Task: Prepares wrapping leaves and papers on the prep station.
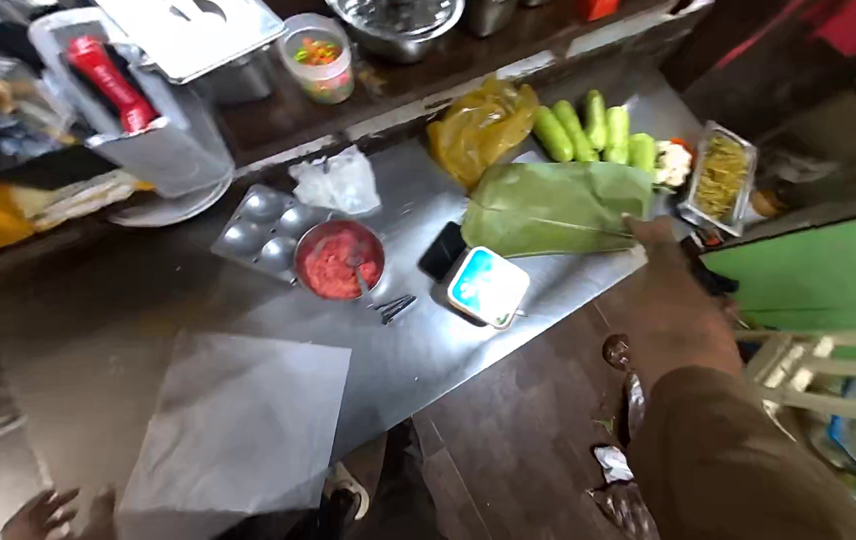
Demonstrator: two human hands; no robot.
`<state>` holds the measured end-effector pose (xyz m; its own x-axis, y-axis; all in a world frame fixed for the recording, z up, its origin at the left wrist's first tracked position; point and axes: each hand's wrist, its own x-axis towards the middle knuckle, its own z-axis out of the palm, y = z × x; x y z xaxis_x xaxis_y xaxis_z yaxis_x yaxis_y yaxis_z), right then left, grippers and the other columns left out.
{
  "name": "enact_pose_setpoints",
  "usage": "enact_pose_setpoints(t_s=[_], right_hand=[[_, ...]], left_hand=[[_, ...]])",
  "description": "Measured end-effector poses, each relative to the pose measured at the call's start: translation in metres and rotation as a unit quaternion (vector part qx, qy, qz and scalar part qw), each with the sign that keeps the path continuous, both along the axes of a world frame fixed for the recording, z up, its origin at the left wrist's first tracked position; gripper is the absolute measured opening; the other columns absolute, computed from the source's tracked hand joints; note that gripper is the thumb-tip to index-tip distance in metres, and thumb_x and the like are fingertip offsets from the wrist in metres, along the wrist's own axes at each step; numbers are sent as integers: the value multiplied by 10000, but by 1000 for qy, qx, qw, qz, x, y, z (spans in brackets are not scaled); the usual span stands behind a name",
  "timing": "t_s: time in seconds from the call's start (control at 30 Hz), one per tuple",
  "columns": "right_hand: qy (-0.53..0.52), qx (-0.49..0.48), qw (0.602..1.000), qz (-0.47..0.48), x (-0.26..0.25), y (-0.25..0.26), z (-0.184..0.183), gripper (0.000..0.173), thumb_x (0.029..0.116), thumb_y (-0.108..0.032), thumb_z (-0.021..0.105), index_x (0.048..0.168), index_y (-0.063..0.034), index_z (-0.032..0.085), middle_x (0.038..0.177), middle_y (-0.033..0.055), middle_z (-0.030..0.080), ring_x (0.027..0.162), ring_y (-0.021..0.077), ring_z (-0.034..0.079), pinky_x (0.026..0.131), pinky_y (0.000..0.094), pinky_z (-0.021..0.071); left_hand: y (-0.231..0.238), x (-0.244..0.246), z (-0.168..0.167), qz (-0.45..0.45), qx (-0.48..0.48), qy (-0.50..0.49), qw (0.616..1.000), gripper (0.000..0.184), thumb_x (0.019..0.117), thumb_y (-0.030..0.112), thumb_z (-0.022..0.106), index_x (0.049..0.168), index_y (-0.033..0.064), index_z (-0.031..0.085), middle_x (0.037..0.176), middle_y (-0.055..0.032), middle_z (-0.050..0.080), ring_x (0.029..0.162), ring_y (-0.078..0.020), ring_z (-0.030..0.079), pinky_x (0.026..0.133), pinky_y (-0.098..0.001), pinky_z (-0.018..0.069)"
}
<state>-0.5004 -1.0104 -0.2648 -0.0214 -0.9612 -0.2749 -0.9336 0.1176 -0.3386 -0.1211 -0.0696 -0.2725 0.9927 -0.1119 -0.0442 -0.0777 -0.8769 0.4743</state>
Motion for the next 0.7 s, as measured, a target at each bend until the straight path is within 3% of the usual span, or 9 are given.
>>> enact_pose_setpoints(t_s=[0.1, 0.17, 0.27, 0.33, 0.4, 0.47, 0.57, 0.63, 0.7], right_hand=[[62, -23, 996, 64, 1, -5, 2, 632, 952, -519, 678, 1249, 39, 667, 1294, 350, 614, 1250, 533, 560, 1028, 745, 401], [36, -50, 994, 86, 0, 5, 17, 584, 979, -490, 651, 1273, 14, 663, 1313, 340, 610, 1261, 535, 553, 1035, 752, 391], [-90, -142, 980, 108, 17, 52, 72, 575, 968, -467, 663, 1330, -22, 624, 1339, 276, 611, 1252, 439, 579, 1061, 662, 432], [-144, -197, 950, 196, 42, 108, 138, 508, 1016, -390, 627, 1299, 32, 614, 1306, 284, 615, 1219, 394, 595, 1058, 599, 455], [-171, -243, 910, 288, 57, 158, 189, 495, 1048, -390, 583, 1297, 36, 613, 1269, 268, 641, 1190, 333, 629, 1048, 537, 486], [-192, -277, 872, 354, 67, 214, 225, 473, 1056, -406, 577, 1280, 8, 627, 1213, 219, 673, 1126, 265, 670, 1011, 482, 536], [-209, -337, 799, 452, 95, 328, 276, 385, 1048, -310, 615, 1158, 56, 659, 1084, 241, 694, 1005, 297, 700, 901, 501, 573], [-247, -376, 730, 514, 111, 402, 297, 309, 1013, -215, 670, 1163, 55, 670, 1112, 253, 693, 1047, 319, 698, 919, 527, 575], [-281, -406, 657, 570, 128, 472, 305, 271, 972, -170, 710, 1177, 2, 664, 1167, 241, 672, 1118, 328, 664, 953, 552, 545]], left_hand=[[-8, -9, 12, -35, -9, 38, 999, 540, 983, 257, 649, 1413, -32, 497, 1359, -286, 580, 1174, -410, 607, 927, -553, 522], [-16, -16, 23, -52, 1, 63, 997, 407, 985, 228, 661, 1325, 11, 606, 1349, -272, 584, 1149, -430, 623, 898, -610, 532], [-20, -25, 36, -81, -8, 93, 992, 289, 1002, 210, 639, 1246, 60, 675, 1280, -194, 643, 1059, -342, 675, 859, -563, 574], [-24, -33, 42, -65, -54, 139, 987, 240, 1005, 189, 640, 1218, 93, 692, 1192, -118, 706, 943, -262, 715, 830, -516, 601], [-36, -44, 48, -64, -152, 208, 964, 208, 1003, 120, 640, 1200, 64, 678, 1126, -98, 729, 856, -231, 732, 782, -467, 627], [-50, -53, 45, -94, -281, 275, 915, 199, 988, 68, 635, 1179, 32, 678, 1130, -99, 732, 855, -226, 742, 773, -418, 646], [-84, -67, 71, -137, -411, 399, 808, 272, 1047, 143, 567, 1282, 20, 625, 1169, -145, 709, 912, -276, 738, 819, -445, 642], [-99, -70, 90, -171, -475, 470, 724, 409, 1082, 291, 457, 1385, 35, 554, 1244, -170, 683, 990, -312, 724, 873, -479, 619], [-104, -63, 97, -199, -539, 506, 643, 626, 1059, 526, 389, 1472, 62, 469, 1347, -169, 643, 1081, -323, 704, 904, -490, 603]])
